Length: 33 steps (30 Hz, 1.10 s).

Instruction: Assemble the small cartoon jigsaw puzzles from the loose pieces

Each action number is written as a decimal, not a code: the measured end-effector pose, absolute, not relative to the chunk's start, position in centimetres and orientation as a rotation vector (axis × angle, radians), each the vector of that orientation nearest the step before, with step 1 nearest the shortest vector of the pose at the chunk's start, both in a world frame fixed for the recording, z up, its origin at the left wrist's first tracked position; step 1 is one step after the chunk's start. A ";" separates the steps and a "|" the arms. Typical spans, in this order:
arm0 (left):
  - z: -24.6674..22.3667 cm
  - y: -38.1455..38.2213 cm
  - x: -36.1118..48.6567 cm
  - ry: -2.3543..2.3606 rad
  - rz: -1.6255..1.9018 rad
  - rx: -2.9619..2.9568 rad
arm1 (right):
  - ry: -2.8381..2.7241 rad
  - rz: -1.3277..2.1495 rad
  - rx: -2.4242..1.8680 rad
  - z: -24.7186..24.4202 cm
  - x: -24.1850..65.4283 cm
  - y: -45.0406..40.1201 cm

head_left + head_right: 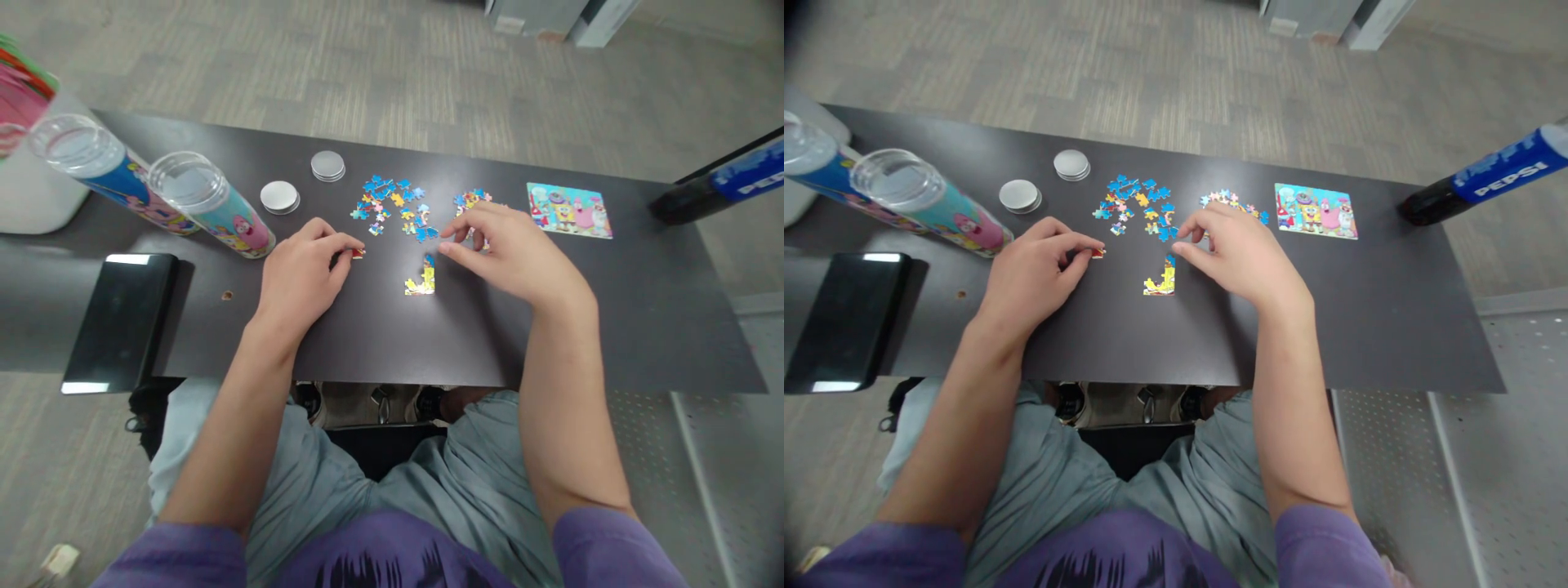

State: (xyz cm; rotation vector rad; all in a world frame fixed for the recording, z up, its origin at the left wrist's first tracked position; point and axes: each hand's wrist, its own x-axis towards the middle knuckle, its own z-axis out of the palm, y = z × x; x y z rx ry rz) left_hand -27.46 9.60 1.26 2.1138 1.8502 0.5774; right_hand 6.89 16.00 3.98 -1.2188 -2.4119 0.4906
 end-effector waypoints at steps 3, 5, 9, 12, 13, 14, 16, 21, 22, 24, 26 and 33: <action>1.2 9.5 -27.7 1.905 0.576 2.136 | -2.448 0.473 -1.187 4.0 5.9 15.9; 1.1 9.4 -27.8 1.926 0.546 2.151 | -2.468 0.483 -1.167 3.6 5.2 16.0; 0.8 9.7 -28.0 1.927 0.460 2.191 | -2.455 0.451 -1.122 2.0 4.4 17.0; 0.3 10.0 -28.1 1.901 0.426 2.196 | -2.425 0.386 -1.091 1.0 4.6 17.6; 0.2 10.2 -28.2 1.888 0.424 2.195 | -2.407 0.353 -1.093 0.7 4.8 17.8; 0.0 10.2 -28.3 1.872 0.427 2.196 | -2.383 0.315 -1.102 0.4 4.9 17.9; -0.2 10.3 -28.5 1.835 0.461 2.192 | -2.332 0.251 -1.101 -0.2 5.2 18.2; 0.8 10.1 -29.2 1.743 0.771 2.060 | -2.298 0.281 -1.021 -1.6 4.6 19.1; 1.3 10.3 -29.2 1.742 0.817 2.059 | -2.303 0.297 -1.025 -1.8 4.4 19.4; 2.1 11.2 -29.1 1.750 0.834 2.114 | -2.305 0.313 -1.052 -2.1 4.1 19.8; 2.5 13.0 -28.7 1.748 0.767 2.189 | -2.279 0.315 -1.075 -2.2 4.1 20.0; 0.8 20.5 -27.6 1.616 0.641 2.274 | -2.241 0.376 -1.121 -2.0 4.1 20.1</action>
